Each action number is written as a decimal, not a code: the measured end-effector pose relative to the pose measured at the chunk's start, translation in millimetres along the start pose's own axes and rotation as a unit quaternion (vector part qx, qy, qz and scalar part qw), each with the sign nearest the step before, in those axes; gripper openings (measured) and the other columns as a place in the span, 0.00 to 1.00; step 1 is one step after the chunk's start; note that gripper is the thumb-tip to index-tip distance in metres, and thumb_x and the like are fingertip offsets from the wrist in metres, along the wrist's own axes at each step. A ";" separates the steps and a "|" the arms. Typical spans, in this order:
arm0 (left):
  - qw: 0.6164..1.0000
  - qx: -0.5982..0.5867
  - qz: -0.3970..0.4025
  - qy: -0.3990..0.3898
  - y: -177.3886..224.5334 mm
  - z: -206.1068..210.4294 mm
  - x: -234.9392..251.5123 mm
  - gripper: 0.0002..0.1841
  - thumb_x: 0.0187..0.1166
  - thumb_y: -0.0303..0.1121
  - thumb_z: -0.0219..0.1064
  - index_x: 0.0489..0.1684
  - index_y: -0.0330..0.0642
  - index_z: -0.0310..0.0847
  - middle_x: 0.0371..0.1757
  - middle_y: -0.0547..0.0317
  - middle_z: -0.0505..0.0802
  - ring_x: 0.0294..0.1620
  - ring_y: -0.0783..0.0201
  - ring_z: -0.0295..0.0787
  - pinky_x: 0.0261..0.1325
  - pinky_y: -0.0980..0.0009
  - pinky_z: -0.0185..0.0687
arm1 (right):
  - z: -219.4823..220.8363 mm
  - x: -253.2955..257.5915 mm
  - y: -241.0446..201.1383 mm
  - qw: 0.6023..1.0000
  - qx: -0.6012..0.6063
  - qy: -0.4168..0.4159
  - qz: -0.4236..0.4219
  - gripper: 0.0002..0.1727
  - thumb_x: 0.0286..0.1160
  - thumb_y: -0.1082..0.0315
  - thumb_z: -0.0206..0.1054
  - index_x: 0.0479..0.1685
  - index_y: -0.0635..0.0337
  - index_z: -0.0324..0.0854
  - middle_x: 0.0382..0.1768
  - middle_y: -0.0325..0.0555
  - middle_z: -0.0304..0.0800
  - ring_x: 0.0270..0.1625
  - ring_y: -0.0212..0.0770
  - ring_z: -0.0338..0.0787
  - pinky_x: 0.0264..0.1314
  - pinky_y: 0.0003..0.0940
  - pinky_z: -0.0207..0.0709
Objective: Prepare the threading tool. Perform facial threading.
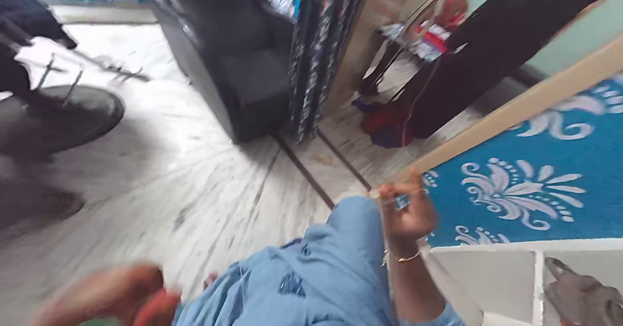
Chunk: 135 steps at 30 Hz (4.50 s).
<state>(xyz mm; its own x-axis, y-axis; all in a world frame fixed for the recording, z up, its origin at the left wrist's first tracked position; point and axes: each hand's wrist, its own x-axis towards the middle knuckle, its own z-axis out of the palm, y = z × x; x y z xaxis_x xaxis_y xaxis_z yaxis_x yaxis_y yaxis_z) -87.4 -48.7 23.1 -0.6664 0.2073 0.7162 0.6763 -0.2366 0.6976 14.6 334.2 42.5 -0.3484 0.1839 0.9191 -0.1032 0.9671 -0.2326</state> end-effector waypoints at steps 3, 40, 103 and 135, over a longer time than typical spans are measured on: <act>0.975 0.120 -0.147 0.113 -11.1 6.5 2.3 0.10 0.73 0.47 0.78 0.47 0.64 0.86 0.39 0.84 0.92 0.35 0.84 0.86 0.39 0.84 0.83 | 10.4 0.3 3.2 0.999 0.021 -0.037 -0.029 0.17 0.80 0.51 0.72 0.54 0.54 0.89 0.30 0.41 0.94 0.35 0.33 0.90 0.44 0.30 0.82; 0.982 0.057 -0.141 -0.110 5.5 18.1 -19.0 0.16 0.71 0.55 0.78 0.47 0.60 0.87 0.41 0.78 0.92 0.45 0.81 0.88 0.51 0.81 0.85 | 115.0 -125.3 -54.4 0.917 0.114 -0.343 0.169 0.48 0.67 0.38 0.74 0.79 0.69 0.74 0.38 0.50 0.92 0.43 0.56 0.87 0.53 0.61 0.77; 0.959 0.145 -0.083 -0.227 37.7 97.3 -22.0 0.19 0.71 0.51 0.77 0.28 0.42 0.86 0.25 0.59 0.90 0.30 0.65 0.86 0.40 0.65 0.80 | 99.3 -124.8 -51.8 0.808 0.082 -0.571 0.122 0.41 0.70 0.47 0.77 0.83 0.57 0.74 0.57 0.52 0.94 0.63 0.65 0.86 0.65 0.69 0.72; 0.929 0.211 -0.202 -0.228 18.9 113.7 -19.0 0.17 0.66 0.47 0.80 0.35 0.41 0.91 0.30 0.56 0.93 0.33 0.60 0.91 0.37 0.55 0.87 | 121.7 -147.2 -62.2 0.832 0.057 -0.553 0.005 0.28 0.76 0.62 0.72 0.78 0.45 0.81 0.63 0.45 0.94 0.72 0.58 0.84 0.76 0.65 0.67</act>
<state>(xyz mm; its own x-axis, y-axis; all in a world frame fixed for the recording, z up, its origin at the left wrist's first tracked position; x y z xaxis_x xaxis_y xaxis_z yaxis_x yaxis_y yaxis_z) -26.3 50.8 24.7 -0.7554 0.6014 0.2601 0.5268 0.3215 0.7868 -41.1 225.7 -117.0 -0.9867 -0.1427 0.0782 -0.1605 0.9320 -0.3250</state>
